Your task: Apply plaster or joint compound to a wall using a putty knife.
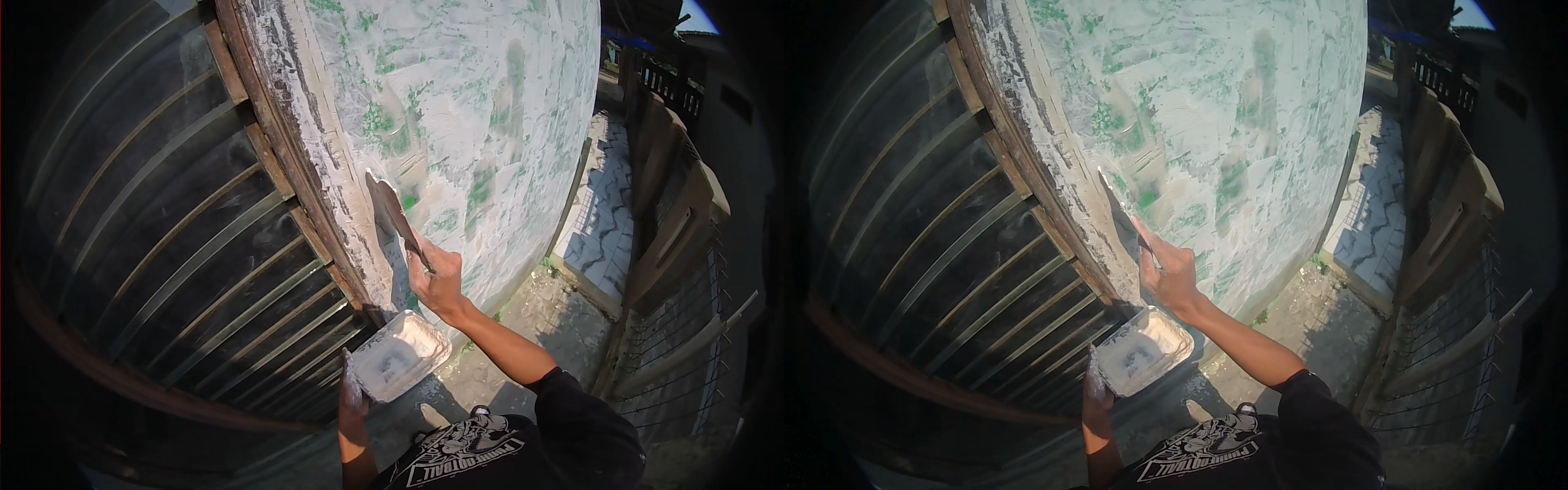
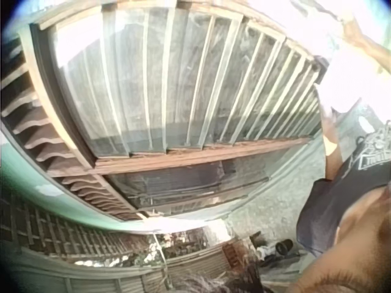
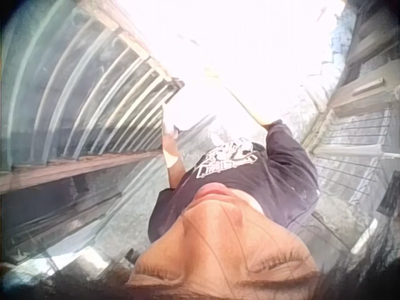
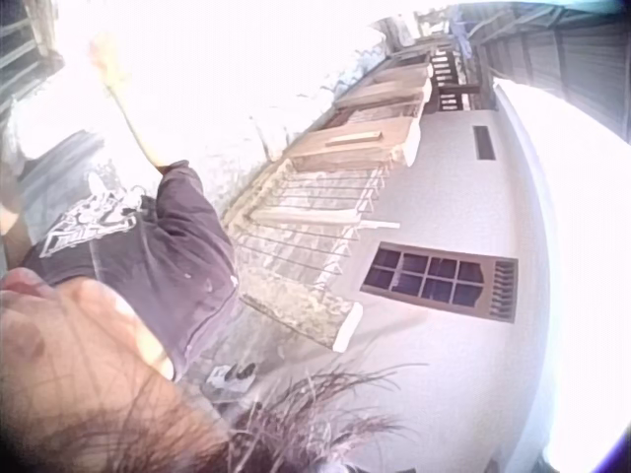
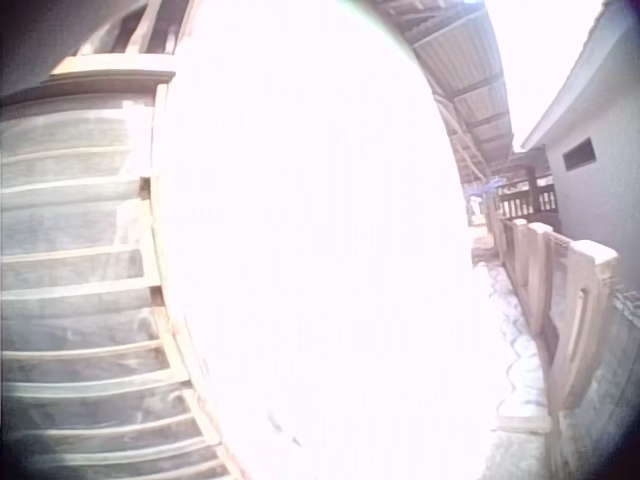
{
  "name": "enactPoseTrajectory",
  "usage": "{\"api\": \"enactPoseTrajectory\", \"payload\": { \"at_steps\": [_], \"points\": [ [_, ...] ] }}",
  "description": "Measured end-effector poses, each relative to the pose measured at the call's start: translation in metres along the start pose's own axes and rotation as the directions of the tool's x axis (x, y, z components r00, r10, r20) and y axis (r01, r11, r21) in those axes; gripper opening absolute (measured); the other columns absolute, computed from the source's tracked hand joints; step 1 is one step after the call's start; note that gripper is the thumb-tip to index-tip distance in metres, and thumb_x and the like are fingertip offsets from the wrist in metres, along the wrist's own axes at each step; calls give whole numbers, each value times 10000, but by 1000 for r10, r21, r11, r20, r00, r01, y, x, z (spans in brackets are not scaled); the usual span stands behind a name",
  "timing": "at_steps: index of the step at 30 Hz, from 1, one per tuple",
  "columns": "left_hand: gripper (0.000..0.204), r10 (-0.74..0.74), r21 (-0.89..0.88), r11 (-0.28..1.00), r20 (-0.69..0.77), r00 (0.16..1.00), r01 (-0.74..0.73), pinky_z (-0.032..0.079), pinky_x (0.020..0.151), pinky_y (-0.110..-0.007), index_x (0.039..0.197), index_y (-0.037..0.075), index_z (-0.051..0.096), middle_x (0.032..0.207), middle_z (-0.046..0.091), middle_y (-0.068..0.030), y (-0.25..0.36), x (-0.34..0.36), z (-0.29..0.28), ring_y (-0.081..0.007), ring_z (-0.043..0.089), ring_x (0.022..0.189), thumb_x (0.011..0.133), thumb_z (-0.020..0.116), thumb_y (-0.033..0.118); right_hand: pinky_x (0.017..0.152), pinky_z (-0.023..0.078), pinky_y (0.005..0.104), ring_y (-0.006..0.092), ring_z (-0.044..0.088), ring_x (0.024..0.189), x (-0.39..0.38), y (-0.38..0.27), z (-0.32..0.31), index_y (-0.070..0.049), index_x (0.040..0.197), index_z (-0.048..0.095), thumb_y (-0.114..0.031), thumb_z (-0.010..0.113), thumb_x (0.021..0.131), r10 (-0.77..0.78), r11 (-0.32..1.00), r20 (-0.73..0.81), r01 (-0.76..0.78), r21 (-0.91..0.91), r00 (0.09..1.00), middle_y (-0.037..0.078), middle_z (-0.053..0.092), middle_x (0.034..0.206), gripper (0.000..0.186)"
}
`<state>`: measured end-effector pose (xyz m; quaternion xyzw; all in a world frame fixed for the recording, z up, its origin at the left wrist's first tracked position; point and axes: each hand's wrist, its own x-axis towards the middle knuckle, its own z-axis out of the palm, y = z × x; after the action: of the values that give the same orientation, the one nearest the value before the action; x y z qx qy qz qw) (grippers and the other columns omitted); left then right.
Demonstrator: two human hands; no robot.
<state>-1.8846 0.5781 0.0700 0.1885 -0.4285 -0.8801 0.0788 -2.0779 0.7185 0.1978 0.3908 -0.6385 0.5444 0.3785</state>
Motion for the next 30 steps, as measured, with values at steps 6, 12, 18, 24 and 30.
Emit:
{"api": "enactPoseTrajectory", "payload": {
  "at_steps": [6,12,18,24,30],
  "points": [
    [718,1,7,1000,37,999,-1,409,1027,-398,1344,-12,420,1342,500,-146,-5,-1,-14,-268,506,1208,970,275,584,534,482,301,263,606,554,1,34,4,-96,1383,460,64,593,736,109,977,-131,-130,-166,985,158,662,817,680],
    [730,-2,44,999,57,998,-1,405,1031,-402,1349,-5,419,1344,501,-140,-4,-4,-34,-271,508,1207,964,272,597,564,515,351,323,665,703,-23,6,44,-4,1365,433,30,611,684,69,946,-6,-67,-318,998,250,623,1077,705],
    [740,-46,20,999,78,996,44,396,1040,-393,1341,-15,428,1343,503,-140,0,-1,-51,-268,509,1209,961,280,603,526,455,274,252,583,526,-33,10,25,-82,1357,498,60,571,730,133,980,-124,-149,-131,983,195,611,725,646],
    [730,-68,27,997,100,993,66,409,1029,-405,1345,-15,420,1344,499,-145,3,-1,-53,-277,512,1205,964,286,593,513,453,336,291,548,508,-12,22,51,-68,1378,458,22,606,707,107,918,-199,-173,-355,974,191,580,696,693],
    [709,-98,4,995,60,993,98,449,987,-399,1306,-21,449,1280,533,-166,11,-4,-60,-285,556,1136,968,298,583,523,462,342,315,591,557,-34,-11,50,-78,1383,452,15,610,703,41,969,-92,-62,-241,995,190,619,764,704]
  ]
}}
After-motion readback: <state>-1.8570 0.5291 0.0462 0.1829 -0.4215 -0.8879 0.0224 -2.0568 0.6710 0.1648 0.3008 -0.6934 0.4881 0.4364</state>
